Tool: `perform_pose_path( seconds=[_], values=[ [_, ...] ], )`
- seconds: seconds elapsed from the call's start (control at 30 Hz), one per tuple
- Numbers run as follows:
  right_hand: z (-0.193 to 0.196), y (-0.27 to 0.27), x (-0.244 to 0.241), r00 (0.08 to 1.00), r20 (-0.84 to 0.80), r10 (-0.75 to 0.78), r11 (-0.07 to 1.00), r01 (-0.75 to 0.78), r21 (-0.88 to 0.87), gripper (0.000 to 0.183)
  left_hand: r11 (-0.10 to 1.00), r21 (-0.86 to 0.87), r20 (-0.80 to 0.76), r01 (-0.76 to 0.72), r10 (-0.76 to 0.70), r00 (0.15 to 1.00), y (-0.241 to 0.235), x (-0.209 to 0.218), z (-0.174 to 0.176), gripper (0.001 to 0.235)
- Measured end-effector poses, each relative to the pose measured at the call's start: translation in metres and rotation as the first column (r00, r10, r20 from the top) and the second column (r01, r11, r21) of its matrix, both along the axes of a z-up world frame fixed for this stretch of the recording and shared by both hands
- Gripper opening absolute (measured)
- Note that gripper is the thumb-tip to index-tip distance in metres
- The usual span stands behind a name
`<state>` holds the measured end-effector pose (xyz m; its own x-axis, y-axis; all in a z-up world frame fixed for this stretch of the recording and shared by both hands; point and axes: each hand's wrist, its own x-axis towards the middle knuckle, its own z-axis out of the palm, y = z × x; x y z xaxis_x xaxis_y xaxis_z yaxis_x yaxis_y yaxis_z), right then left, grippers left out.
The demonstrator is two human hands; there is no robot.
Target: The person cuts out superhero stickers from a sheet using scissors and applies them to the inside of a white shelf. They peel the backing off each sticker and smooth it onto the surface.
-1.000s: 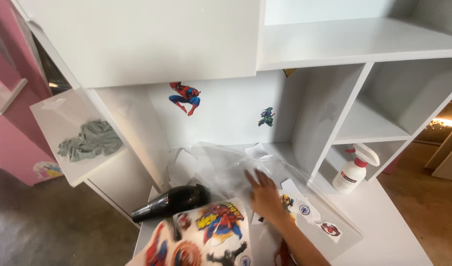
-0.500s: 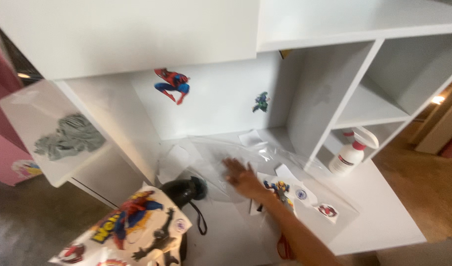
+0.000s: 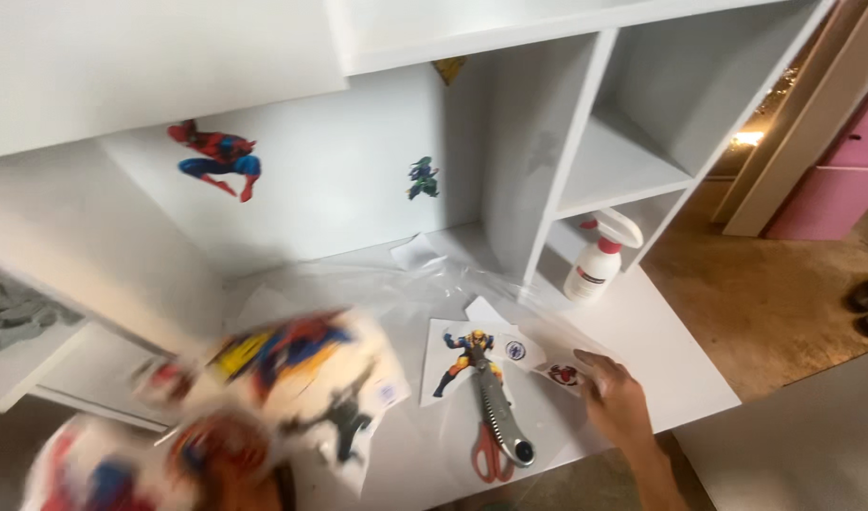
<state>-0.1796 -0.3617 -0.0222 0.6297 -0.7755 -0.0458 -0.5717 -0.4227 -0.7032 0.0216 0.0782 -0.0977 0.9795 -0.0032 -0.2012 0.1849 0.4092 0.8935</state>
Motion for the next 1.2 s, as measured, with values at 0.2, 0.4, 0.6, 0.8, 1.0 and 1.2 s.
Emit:
perform_pose_path(
  seconds=[0.2,0.4,0.6,0.8,1.0,1.2],
  values=[
    [-0.021,-0.003,0.021,0.98,0.119,0.158,0.822,-0.064,-0.566,0.048,0.997,-0.071,0.077,-0.036,0.042,0.996,-0.149,0.066,0.109,0.045],
    [-0.02,-0.008,0.054,0.868,-0.493,0.069,0.899,-0.268,-0.347,0.113,0.984,0.061,-0.276,-0.167,0.177,0.945,-0.187,0.073,0.094,0.051],
    [0.011,-0.02,0.034,0.829,-0.557,0.054,0.985,-0.134,-0.104,0.077,0.989,0.14,-0.226,-0.036,0.068,0.972,-0.186,0.062,0.112,0.066],
    [0.014,-0.038,0.009,0.879,-0.44,0.184,0.983,-0.163,0.085,0.066,0.97,0.235,-0.302,0.068,0.006,0.953,-0.182,0.046,0.125,0.067],
    [-0.037,-0.055,-0.013,0.935,-0.273,0.226,0.964,-0.254,-0.074,0.04,0.971,0.227,-0.158,0.077,-0.041,0.987,-0.178,0.031,0.1,0.074],
    [-0.006,-0.041,-0.014,0.961,-0.245,0.129,0.992,-0.129,0.017,0.032,0.94,0.157,-0.29,0.303,-0.249,0.924,-0.166,-0.006,0.145,0.052]
  ],
)
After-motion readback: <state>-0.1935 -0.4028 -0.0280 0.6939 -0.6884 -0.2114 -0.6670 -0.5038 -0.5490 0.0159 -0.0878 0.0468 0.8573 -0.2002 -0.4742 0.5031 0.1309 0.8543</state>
